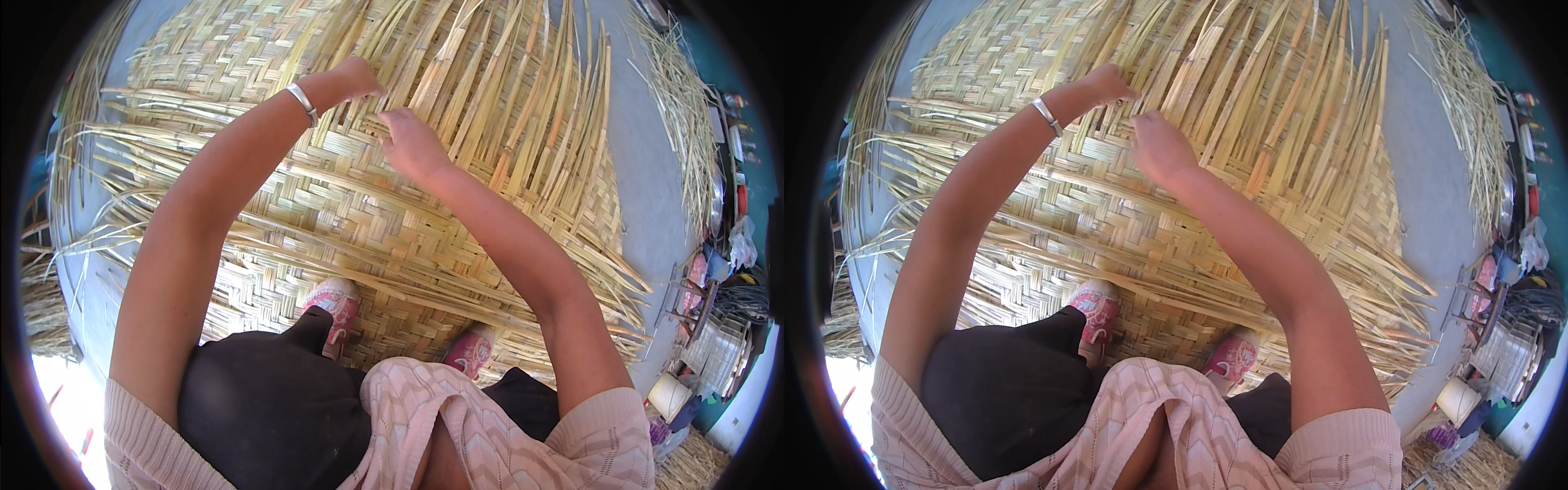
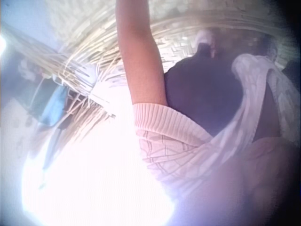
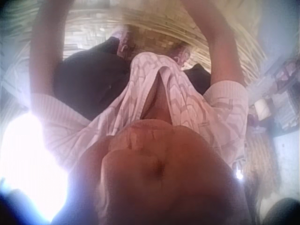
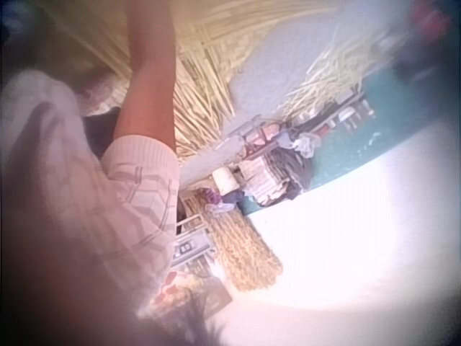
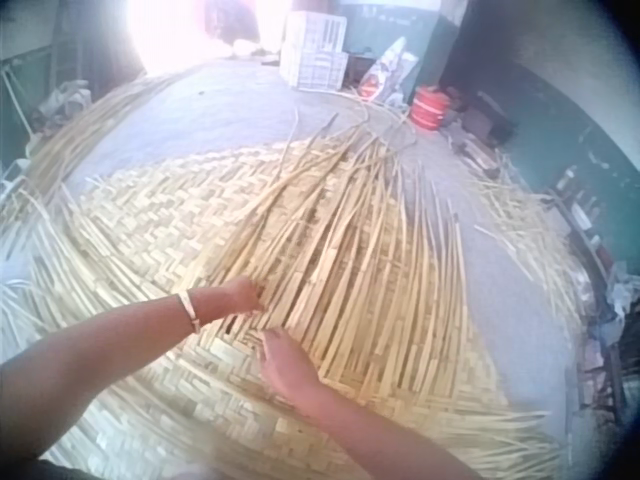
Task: The person weaves a large flat basket using dried palm leaves. They interlace the leaves by hand, periodically adjusting the weave and pulling strands to tighten the pattern. The work progresses across the surface of the basket as new leaves are added.
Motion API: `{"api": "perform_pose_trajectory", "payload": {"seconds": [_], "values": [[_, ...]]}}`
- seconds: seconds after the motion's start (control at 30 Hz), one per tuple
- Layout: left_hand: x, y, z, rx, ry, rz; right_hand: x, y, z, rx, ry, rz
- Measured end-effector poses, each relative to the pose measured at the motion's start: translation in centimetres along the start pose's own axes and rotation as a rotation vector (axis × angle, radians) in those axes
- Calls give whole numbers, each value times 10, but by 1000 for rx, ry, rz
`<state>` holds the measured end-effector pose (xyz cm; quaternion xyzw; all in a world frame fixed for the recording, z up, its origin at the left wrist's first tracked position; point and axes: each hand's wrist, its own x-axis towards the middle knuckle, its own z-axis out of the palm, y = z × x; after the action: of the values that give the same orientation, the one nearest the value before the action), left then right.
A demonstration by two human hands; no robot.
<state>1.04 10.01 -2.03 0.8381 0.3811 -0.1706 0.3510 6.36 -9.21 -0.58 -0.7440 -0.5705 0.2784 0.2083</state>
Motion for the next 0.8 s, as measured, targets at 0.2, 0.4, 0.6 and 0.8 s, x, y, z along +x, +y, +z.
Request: {"api": "perform_pose_trajectory", "payload": {"seconds": [0.2, 0.4, 0.6, 0.8], "values": [[-6, -18, -5, -54, -84, 222, -12, 0, 2, -9, 21, -50], [-9, -17, 1, -386, -40, 32, -12, -4, 1, -41, 46, -57], [-5, -23, -5, -355, -150, 41, -15, -1, 2, 27, 41, -69], [-39, -33, -6, -514, -42, 63, -13, 1, 1, 27, 86, -97]]}}
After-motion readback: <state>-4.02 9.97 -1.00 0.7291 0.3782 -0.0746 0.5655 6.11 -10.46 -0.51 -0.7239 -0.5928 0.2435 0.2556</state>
